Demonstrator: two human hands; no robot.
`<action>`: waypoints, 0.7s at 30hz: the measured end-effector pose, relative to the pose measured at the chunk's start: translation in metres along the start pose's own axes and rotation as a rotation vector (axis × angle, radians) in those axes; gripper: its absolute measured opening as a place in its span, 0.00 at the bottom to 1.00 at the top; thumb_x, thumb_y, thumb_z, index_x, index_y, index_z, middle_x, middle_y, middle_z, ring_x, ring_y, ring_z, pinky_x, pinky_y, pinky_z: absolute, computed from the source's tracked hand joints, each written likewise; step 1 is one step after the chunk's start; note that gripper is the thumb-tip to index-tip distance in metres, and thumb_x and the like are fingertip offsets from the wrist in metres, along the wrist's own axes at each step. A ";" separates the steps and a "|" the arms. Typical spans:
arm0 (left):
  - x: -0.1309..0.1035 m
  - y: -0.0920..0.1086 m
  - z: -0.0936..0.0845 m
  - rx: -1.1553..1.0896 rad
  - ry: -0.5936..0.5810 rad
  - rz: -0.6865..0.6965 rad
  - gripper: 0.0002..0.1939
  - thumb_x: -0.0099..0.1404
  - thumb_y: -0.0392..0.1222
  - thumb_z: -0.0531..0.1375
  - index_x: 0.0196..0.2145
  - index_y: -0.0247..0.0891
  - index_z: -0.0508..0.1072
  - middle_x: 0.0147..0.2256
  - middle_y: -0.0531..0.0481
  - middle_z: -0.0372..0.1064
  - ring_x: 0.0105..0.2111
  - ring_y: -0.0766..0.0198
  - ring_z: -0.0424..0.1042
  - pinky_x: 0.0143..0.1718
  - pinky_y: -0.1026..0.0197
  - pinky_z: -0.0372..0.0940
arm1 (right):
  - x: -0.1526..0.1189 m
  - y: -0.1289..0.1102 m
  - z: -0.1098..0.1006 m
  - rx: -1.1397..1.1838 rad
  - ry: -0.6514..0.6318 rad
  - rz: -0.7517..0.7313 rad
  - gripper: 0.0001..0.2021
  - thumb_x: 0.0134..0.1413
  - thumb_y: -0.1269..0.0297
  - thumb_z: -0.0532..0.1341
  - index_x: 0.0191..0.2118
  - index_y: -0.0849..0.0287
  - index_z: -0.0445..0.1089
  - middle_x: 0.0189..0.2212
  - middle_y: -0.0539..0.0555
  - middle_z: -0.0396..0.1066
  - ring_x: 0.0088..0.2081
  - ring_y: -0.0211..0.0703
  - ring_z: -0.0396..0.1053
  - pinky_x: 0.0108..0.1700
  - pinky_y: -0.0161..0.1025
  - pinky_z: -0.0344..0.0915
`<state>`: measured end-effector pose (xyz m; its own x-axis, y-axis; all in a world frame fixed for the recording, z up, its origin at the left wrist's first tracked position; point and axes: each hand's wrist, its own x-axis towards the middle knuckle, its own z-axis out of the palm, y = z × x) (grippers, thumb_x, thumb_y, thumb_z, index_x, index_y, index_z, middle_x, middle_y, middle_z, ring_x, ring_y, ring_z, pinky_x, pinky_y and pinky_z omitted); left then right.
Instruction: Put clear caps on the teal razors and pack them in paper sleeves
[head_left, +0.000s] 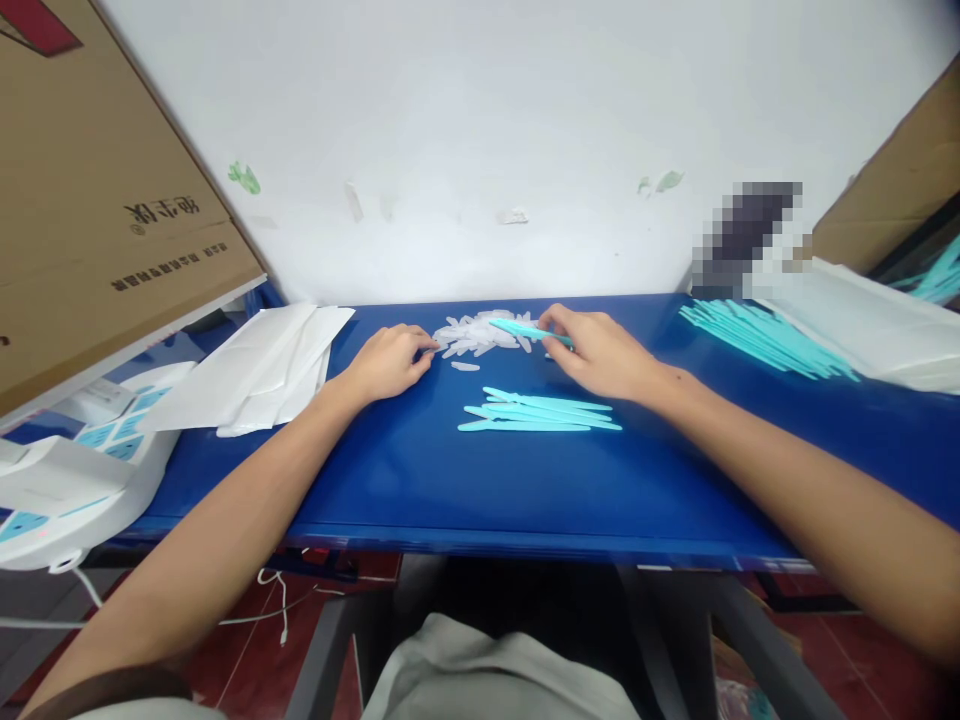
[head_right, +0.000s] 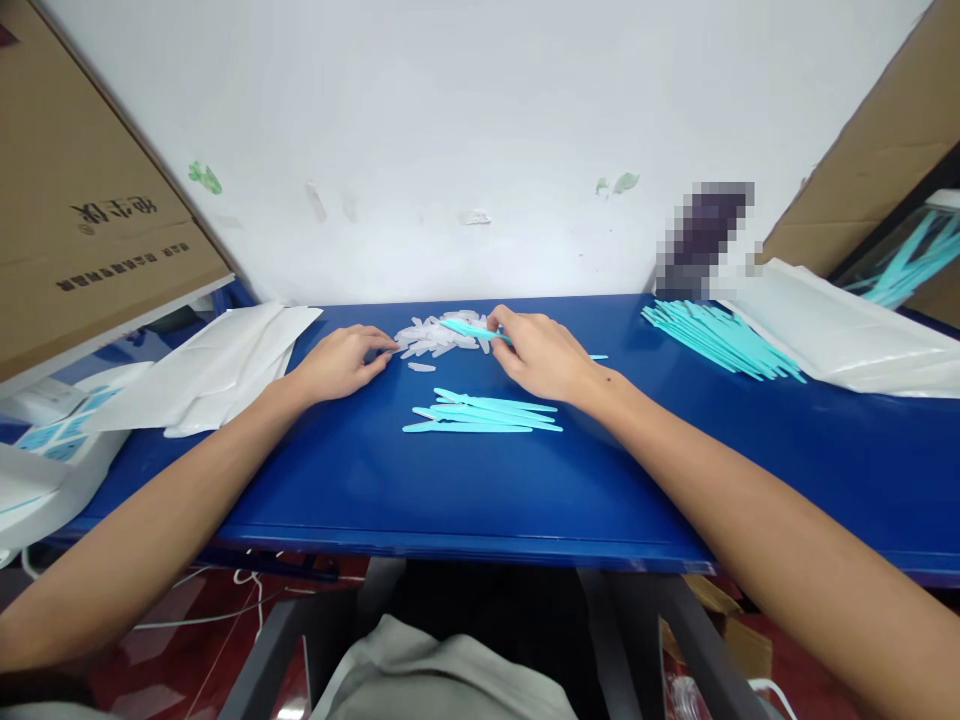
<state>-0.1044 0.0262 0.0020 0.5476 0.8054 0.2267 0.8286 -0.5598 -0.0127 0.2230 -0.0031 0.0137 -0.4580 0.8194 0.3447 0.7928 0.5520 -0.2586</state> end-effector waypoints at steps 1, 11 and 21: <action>0.000 -0.001 0.000 0.010 -0.001 -0.015 0.20 0.70 0.45 0.52 0.49 0.38 0.80 0.51 0.41 0.77 0.49 0.46 0.74 0.50 0.47 0.67 | 0.000 0.000 0.001 -0.007 0.002 -0.007 0.17 0.67 0.60 0.51 0.55 0.59 0.68 0.37 0.58 0.77 0.35 0.52 0.71 0.36 0.42 0.57; -0.002 0.009 -0.017 -0.019 -0.051 -0.021 0.15 0.69 0.45 0.56 0.41 0.37 0.82 0.45 0.40 0.77 0.46 0.48 0.75 0.48 0.50 0.67 | -0.001 -0.006 0.005 -0.165 0.049 0.103 0.20 0.71 0.50 0.47 0.56 0.55 0.67 0.32 0.55 0.77 0.31 0.50 0.70 0.30 0.40 0.50; -0.009 0.020 -0.030 -0.226 -0.177 0.111 0.14 0.65 0.41 0.59 0.44 0.38 0.83 0.41 0.45 0.79 0.38 0.58 0.76 0.39 0.59 0.66 | 0.000 -0.013 0.009 -0.043 0.195 0.208 0.28 0.54 0.44 0.63 0.55 0.55 0.72 0.33 0.55 0.77 0.35 0.53 0.73 0.33 0.40 0.57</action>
<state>-0.0961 0.0025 0.0286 0.6614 0.7474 0.0626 0.7266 -0.6592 0.1936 0.2095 -0.0086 0.0091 -0.2010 0.8669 0.4562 0.8797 0.3646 -0.3052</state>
